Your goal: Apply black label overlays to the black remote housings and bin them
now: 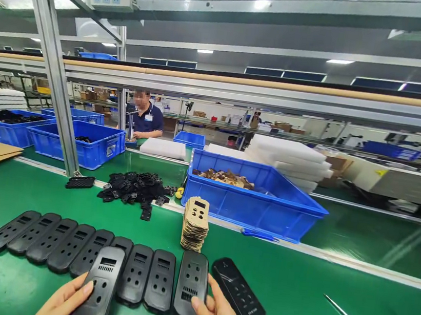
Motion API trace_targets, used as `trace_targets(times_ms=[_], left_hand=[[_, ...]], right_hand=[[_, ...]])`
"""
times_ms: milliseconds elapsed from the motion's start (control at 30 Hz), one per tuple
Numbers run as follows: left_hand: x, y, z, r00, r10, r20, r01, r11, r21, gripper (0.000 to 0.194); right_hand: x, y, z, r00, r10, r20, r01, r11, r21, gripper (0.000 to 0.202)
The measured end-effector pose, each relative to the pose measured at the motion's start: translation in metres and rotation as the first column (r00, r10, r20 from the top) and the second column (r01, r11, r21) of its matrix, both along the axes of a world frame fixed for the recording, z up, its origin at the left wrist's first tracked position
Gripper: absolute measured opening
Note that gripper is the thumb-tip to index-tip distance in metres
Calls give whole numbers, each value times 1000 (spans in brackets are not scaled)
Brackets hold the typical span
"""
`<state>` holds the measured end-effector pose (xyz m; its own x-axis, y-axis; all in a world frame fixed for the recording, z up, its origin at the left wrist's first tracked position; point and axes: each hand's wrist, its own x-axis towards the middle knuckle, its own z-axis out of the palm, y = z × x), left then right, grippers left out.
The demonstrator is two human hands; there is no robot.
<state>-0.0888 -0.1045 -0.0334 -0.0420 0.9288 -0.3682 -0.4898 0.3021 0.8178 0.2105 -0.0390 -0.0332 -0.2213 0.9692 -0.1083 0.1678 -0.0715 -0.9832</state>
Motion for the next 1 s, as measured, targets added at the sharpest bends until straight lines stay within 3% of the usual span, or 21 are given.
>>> trace_targets(times_ms=[200, 400, 500, 600, 667, 767, 867, 1000], left_hand=[[4, 3, -6, 998, -24, 58, 24, 1000, -5, 73], [8, 5, -5, 995, -74, 62, 70, 996, 56, 71], [6, 2, -1, 997, -76, 14, 75, 995, 60, 68], [0, 1, 1, 996, -65, -67, 75, 986, 151, 65], [-4, 0, 3, 992, -45, -120, 68, 978, 197, 62], [-9, -1, 6, 986, 9, -169, 23, 982, 186, 62], [-12, -1, 8, 985, 55, -164, -26, 984, 174, 63], [-15, -2, 9, 991, 51, -125, -31, 986, 162, 61]], right_hand=[[2, 8, -21, 977, -1, 214, -3, 1000, 20, 69], [5, 14, -15, 880, 7, 476, -121, 970, 210, 47], [13, 17, -1, 873, -78, 481, -55, 965, 257, 46], [26, 22, 28, 898, -148, 414, 18, 953, 304, 41], [32, 27, 50, 933, -98, 347, -7, 957, 290, 34], [33, 38, 70, 954, 115, 278, -170, 968, 184, 26], [21, 52, 61, 925, 242, 293, -281, 954, 101, 22], [-4, 68, 27, 919, 136, 369, -210, 963, 168, 23]])
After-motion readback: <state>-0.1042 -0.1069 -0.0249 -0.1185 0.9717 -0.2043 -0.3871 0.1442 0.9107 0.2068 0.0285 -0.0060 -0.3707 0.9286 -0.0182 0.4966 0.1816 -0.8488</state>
